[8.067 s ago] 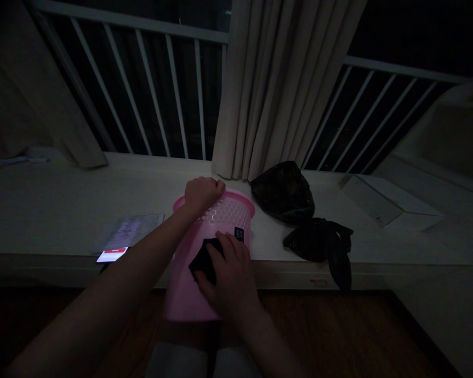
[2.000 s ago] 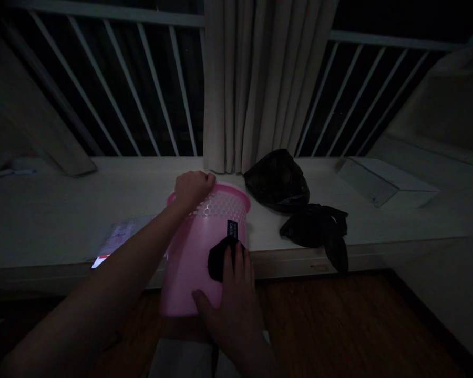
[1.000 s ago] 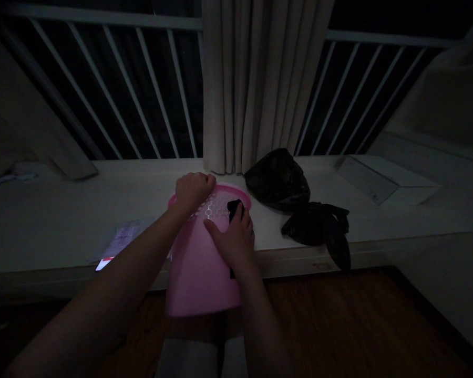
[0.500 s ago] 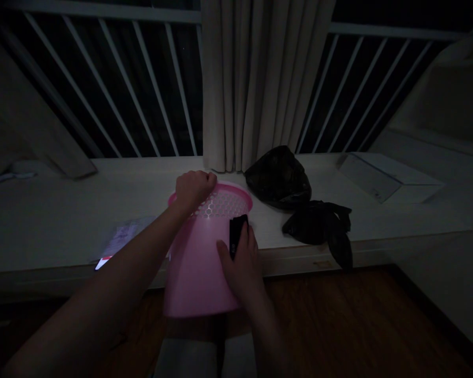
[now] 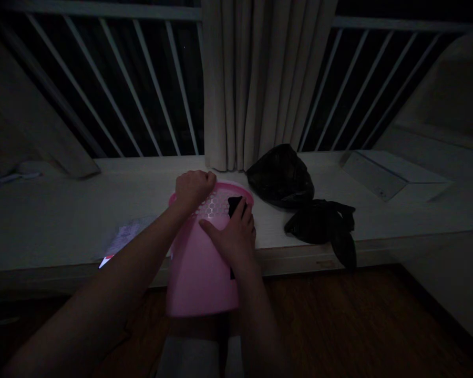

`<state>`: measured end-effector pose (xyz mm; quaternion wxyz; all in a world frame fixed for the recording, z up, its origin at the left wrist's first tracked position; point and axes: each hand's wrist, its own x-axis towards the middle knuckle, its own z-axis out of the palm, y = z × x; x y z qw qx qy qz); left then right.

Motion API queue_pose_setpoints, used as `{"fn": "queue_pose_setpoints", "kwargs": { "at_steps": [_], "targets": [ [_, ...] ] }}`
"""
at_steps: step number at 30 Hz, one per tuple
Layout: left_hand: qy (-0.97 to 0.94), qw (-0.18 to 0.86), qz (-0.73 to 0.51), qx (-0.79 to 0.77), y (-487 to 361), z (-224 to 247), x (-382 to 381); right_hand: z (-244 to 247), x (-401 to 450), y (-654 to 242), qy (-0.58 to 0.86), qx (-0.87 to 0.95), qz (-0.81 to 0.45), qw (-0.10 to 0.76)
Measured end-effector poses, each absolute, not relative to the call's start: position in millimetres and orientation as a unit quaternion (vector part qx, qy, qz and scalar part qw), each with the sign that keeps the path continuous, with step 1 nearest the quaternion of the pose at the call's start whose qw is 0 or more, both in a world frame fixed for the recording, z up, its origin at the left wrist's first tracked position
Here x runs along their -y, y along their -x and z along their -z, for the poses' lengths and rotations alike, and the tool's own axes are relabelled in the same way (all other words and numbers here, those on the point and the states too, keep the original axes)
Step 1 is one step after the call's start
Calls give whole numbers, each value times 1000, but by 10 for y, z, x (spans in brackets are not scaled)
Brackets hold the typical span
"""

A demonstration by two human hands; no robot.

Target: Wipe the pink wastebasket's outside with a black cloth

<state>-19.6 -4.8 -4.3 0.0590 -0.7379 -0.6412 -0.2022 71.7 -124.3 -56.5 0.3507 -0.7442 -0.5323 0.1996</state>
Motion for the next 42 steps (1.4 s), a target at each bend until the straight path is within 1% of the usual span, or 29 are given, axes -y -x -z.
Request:
{"fn": "queue_pose_setpoints", "kwargs": {
  "at_steps": [5, 10, 15, 19, 22, 28, 31, 35, 38, 42],
  "targets": [
    [735, 67, 201, 645, 207, 30, 63, 603, 1264, -684, 728, 556, -161, 367],
    [739, 57, 198, 641, 195, 27, 70, 759, 1433, -778, 684, 593, -164, 392],
    [737, 65, 195, 644, 210, 29, 64, 942, 1752, -871, 663, 626, -177, 370],
    [736, 67, 190, 646, 217, 28, 54, 1010, 1962, -867, 654, 654, -149, 350],
    [738, 63, 193, 644, 215, 31, 48, 950, 1996, -809, 647, 682, -101, 326],
    [738, 53, 192, 645, 211, 9, 77, 637, 1833, -585, 625, 726, -22, 287],
    [734, 58, 186, 650, 233, 6, 92, 562, 1865, -482, 579, 764, -23, 283],
    [734, 57, 195, 647, 256, 32, 84, 589, 2089, -451, 533, 799, -61, 272],
    [740, 51, 197, 642, 231, 53, 68, 616, 2207, -501, 530, 802, -79, 265],
    [741, 61, 199, 639, 163, 60, 56, 590, 2093, -557, 556, 781, -58, 277]
  ]
}}
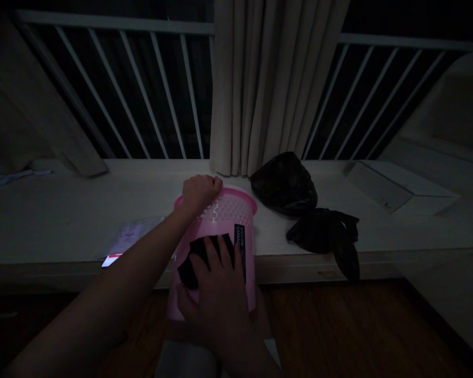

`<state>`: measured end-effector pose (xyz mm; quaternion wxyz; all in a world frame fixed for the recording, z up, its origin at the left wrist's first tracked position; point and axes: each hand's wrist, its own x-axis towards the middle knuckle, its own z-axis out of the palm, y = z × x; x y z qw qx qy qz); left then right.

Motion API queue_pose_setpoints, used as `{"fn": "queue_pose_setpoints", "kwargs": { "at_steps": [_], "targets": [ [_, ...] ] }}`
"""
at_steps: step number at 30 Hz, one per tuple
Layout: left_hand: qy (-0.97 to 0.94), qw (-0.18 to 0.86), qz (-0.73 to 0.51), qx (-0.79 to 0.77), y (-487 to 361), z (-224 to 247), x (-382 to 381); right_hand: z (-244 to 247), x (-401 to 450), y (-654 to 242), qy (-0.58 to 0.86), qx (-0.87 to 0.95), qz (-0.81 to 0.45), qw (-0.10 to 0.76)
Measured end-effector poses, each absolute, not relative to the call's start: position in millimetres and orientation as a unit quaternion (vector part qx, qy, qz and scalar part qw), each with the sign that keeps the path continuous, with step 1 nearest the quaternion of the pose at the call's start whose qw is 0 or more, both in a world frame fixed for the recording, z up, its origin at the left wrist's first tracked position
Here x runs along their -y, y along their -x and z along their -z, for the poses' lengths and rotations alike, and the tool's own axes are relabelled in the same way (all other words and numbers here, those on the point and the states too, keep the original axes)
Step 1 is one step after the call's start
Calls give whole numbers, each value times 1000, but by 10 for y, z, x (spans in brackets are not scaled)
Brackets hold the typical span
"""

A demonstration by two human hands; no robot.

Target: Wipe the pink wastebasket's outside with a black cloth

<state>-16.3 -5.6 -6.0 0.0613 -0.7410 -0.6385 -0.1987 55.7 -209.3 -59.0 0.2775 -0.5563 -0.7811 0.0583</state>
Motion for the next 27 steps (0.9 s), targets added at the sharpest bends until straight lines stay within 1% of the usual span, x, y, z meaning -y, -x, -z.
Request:
{"fn": "queue_pose_setpoints", "kwargs": {
  "at_steps": [5, 11, 15, 20, 24, 27],
  "targets": [
    [737, 80, 193, 642, 151, 46, 65, 522, 1846, -428, 582, 762, -27, 283],
    [734, 66, 197, 646, 215, 44, 72, 583, 2075, -296, 513, 805, -76, 288],
    [743, 56, 211, 632, 150, 53, 70, 558, 2122, -457, 551, 784, -76, 275],
    [746, 59, 213, 628, 92, 50, 68, 492, 1924, -531, 616, 743, -35, 259],
    [742, 61, 209, 634, 177, 50, 68, 499, 1980, -478, 569, 783, -55, 247],
    [739, 59, 206, 639, 212, 52, 71, 516, 2085, -517, 565, 782, -55, 257]
  ]
}}
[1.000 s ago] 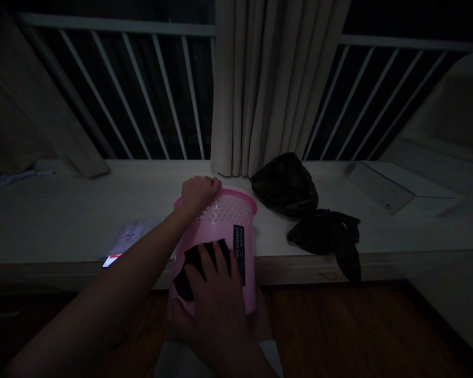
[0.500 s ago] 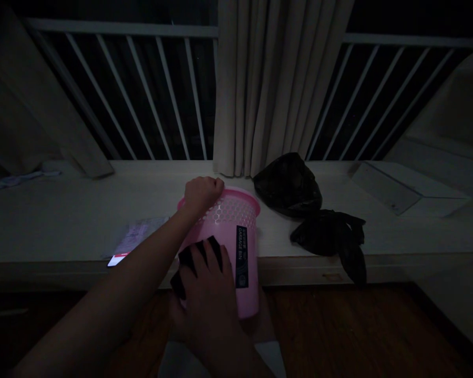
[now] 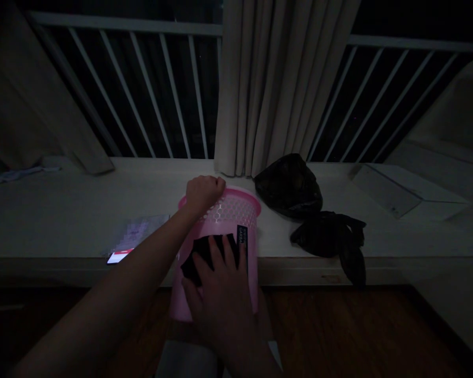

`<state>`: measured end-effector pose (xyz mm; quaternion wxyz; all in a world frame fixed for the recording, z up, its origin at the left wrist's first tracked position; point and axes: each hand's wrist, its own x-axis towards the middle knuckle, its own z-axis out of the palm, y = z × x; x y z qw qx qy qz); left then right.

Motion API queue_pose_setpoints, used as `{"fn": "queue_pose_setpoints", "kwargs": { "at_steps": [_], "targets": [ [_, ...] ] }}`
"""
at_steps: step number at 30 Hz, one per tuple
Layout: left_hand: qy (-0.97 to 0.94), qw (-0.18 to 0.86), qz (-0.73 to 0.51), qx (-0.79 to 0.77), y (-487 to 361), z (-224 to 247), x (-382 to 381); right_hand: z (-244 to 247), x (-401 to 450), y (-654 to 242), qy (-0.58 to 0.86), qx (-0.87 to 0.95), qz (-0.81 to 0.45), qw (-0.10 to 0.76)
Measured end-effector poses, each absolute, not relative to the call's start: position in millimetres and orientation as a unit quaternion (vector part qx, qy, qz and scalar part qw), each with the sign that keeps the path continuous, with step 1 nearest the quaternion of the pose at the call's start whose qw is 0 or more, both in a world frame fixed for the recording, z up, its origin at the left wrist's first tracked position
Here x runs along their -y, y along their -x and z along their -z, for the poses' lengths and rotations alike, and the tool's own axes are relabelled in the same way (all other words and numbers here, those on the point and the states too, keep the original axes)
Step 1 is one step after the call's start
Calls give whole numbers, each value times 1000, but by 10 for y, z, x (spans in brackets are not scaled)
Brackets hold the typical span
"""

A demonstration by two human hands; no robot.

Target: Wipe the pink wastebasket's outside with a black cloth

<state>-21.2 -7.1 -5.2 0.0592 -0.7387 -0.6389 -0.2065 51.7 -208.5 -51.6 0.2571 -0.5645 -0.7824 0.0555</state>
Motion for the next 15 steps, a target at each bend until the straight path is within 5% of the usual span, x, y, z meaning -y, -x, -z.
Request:
{"fn": "queue_pose_setpoints", "kwargs": {
  "at_steps": [7, 15],
  "targets": [
    [745, 48, 215, 629, 127, 50, 59, 552, 1992, -744, 585, 736, -17, 339],
    [741, 58, 215, 633, 178, 38, 73, 506, 1915, -673, 587, 735, -32, 339]
  ]
}}
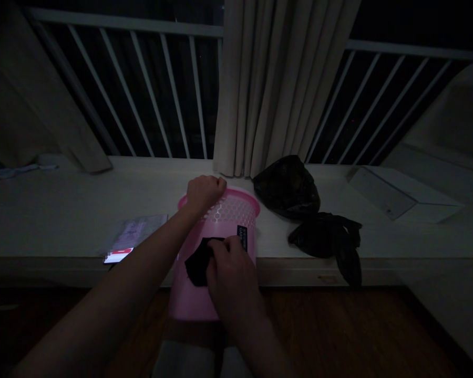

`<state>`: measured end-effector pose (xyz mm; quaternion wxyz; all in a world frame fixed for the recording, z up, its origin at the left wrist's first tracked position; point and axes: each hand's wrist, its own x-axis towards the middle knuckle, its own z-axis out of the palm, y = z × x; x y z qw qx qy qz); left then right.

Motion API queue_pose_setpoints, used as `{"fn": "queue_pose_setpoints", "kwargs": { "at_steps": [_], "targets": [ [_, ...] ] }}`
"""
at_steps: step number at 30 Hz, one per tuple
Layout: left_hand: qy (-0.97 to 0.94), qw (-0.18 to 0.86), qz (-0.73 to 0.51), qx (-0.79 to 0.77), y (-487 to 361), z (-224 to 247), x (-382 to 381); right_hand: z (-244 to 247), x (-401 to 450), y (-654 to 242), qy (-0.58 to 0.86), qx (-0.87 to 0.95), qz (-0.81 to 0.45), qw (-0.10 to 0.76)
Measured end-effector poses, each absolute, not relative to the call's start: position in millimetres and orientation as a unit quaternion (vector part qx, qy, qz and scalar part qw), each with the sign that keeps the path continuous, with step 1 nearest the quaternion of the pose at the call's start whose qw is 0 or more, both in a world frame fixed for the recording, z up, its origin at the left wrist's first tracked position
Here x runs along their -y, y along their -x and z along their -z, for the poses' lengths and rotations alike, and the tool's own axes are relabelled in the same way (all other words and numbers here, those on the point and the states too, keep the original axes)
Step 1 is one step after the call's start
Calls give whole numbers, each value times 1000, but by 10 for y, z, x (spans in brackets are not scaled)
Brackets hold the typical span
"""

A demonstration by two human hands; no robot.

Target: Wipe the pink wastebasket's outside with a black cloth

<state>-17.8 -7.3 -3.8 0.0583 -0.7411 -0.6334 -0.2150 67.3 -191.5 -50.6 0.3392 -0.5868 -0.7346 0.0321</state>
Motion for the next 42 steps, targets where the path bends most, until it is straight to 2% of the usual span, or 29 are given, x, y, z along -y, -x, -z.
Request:
{"fn": "queue_pose_setpoints", "kwargs": {
  "at_steps": [14, 24, 32, 42],
  "targets": [
    [742, 49, 208, 636, 153, 39, 58, 369, 1555, -514, 659, 719, 8, 220],
    [738, 49, 217, 637, 200, 53, 65, 478, 1554, -494, 598, 756, 38, 264],
    [740, 43, 223, 634, 117, 37, 64, 500, 1421, -679, 659, 693, 35, 291],
    [733, 51, 212, 645, 226, 48, 52, 606, 1604, -605, 621, 713, 36, 323]
  ]
}}
